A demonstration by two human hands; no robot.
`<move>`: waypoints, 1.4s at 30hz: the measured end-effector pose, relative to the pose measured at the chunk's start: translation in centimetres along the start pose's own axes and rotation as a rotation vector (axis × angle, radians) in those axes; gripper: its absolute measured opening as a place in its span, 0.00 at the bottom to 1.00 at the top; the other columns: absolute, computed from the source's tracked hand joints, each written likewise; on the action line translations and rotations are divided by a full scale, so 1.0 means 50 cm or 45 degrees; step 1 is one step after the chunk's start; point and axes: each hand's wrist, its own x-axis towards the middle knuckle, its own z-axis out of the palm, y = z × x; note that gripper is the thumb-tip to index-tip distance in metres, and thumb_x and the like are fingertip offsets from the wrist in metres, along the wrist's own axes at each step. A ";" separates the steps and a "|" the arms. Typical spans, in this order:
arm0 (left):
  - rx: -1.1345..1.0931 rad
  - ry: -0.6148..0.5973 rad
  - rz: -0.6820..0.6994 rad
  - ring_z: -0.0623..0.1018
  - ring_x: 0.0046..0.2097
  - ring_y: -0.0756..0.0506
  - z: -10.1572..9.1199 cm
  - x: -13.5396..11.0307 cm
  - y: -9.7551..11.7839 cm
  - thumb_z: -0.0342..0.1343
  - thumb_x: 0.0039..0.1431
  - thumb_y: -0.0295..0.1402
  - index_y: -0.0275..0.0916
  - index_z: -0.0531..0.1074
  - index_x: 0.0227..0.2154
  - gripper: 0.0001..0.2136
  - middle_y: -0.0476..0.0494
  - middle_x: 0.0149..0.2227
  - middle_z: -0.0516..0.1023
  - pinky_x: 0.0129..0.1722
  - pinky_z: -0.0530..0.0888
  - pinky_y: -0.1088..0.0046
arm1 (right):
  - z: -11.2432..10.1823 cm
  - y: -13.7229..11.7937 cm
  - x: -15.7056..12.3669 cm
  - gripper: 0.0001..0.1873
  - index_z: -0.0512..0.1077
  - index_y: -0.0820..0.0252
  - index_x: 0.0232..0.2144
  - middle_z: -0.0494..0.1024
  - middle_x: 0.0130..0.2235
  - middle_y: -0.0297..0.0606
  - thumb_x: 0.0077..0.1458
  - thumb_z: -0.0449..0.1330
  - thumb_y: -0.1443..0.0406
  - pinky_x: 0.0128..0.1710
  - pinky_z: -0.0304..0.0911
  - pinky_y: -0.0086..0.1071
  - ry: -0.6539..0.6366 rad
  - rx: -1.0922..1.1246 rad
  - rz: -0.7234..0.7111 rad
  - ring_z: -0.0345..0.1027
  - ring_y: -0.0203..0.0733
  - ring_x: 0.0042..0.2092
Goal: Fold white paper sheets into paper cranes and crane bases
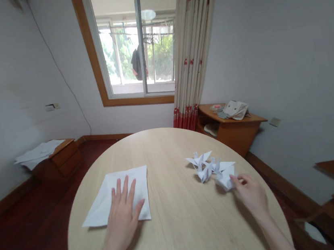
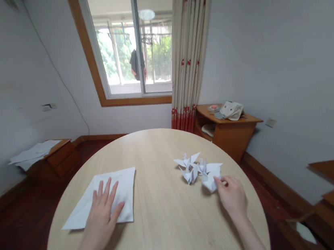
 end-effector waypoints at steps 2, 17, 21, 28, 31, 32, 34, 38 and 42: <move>-0.291 0.041 0.028 0.65 0.62 0.37 -0.023 -0.027 0.067 0.41 0.67 0.38 0.40 0.69 0.53 0.18 0.37 0.58 0.70 0.61 0.61 0.53 | -0.029 -0.038 -0.039 0.29 0.63 0.54 0.20 0.69 0.24 0.38 0.46 0.50 0.36 0.30 0.57 0.38 0.120 0.107 0.098 0.62 0.48 0.29; -1.192 -0.266 -0.003 0.71 0.25 0.49 -0.072 -0.107 0.228 0.56 0.57 0.34 0.40 0.77 0.40 0.10 0.46 0.26 0.75 0.24 0.67 0.78 | -0.029 -0.244 -0.301 0.25 0.63 0.56 0.22 0.66 0.21 0.30 0.54 0.56 0.43 0.23 0.59 0.27 -0.841 1.219 0.283 0.60 0.36 0.22; -1.277 -0.399 -0.098 0.64 0.23 0.51 -0.092 -0.109 0.218 0.61 0.53 0.40 0.41 0.81 0.33 0.09 0.49 0.23 0.68 0.21 0.60 0.78 | -0.017 -0.234 -0.322 0.26 0.61 0.56 0.23 0.64 0.21 0.28 0.53 0.55 0.41 0.23 0.57 0.26 -1.100 1.282 0.344 0.56 0.34 0.21; -1.316 -0.247 -0.447 0.68 0.25 0.50 -0.075 -0.121 0.225 0.54 0.58 0.50 0.38 0.73 0.26 0.19 0.49 0.22 0.67 0.26 0.65 0.77 | -0.001 -0.239 -0.348 0.25 0.63 0.57 0.24 0.65 0.23 0.30 0.51 0.59 0.43 0.26 0.58 0.26 -1.127 1.397 0.297 0.60 0.34 0.25; -1.263 -0.079 -0.611 0.68 0.24 0.50 -0.047 -0.146 0.233 0.51 0.61 0.49 0.40 0.70 0.32 0.16 0.50 0.24 0.67 0.24 0.65 0.79 | -0.002 -0.241 -0.359 0.20 0.66 0.55 0.39 0.72 0.31 0.34 0.53 0.60 0.48 0.29 0.61 0.27 -1.028 1.410 0.337 0.67 0.38 0.30; -1.236 -0.047 -0.582 0.69 0.26 0.50 -0.043 -0.153 0.237 0.50 0.62 0.48 0.40 0.70 0.31 0.16 0.49 0.26 0.69 0.25 0.66 0.78 | -0.002 -0.239 -0.362 0.22 0.64 0.53 0.46 0.73 0.33 0.35 0.54 0.60 0.50 0.28 0.62 0.27 -0.982 1.396 0.337 0.68 0.38 0.30; -1.219 -0.005 -0.470 0.71 0.30 0.47 -0.044 -0.162 0.241 0.48 0.63 0.47 0.39 0.72 0.30 0.17 0.45 0.30 0.71 0.30 0.69 0.77 | -0.003 -0.233 -0.366 0.26 0.58 0.52 0.54 0.75 0.37 0.38 0.56 0.58 0.53 0.26 0.63 0.27 -0.868 1.349 0.276 0.70 0.39 0.30; -1.404 -0.120 -0.468 0.74 0.33 0.47 -0.054 -0.161 0.232 0.51 0.62 0.47 0.39 0.75 0.31 0.17 0.41 0.37 0.72 0.27 0.71 0.78 | -0.009 -0.225 -0.360 0.13 0.71 0.53 0.40 0.76 0.36 0.38 0.60 0.55 0.53 0.34 0.66 0.29 -0.710 1.163 -0.037 0.71 0.40 0.33; -1.583 -0.262 -0.391 0.76 0.36 0.47 -0.052 -0.159 0.207 0.60 0.55 0.48 0.41 0.78 0.36 0.16 0.39 0.47 0.69 0.29 0.73 0.78 | -0.017 -0.221 -0.343 0.25 0.74 0.53 0.43 0.77 0.38 0.41 0.59 0.50 0.44 0.38 0.67 0.30 -0.712 1.121 -0.215 0.73 0.46 0.39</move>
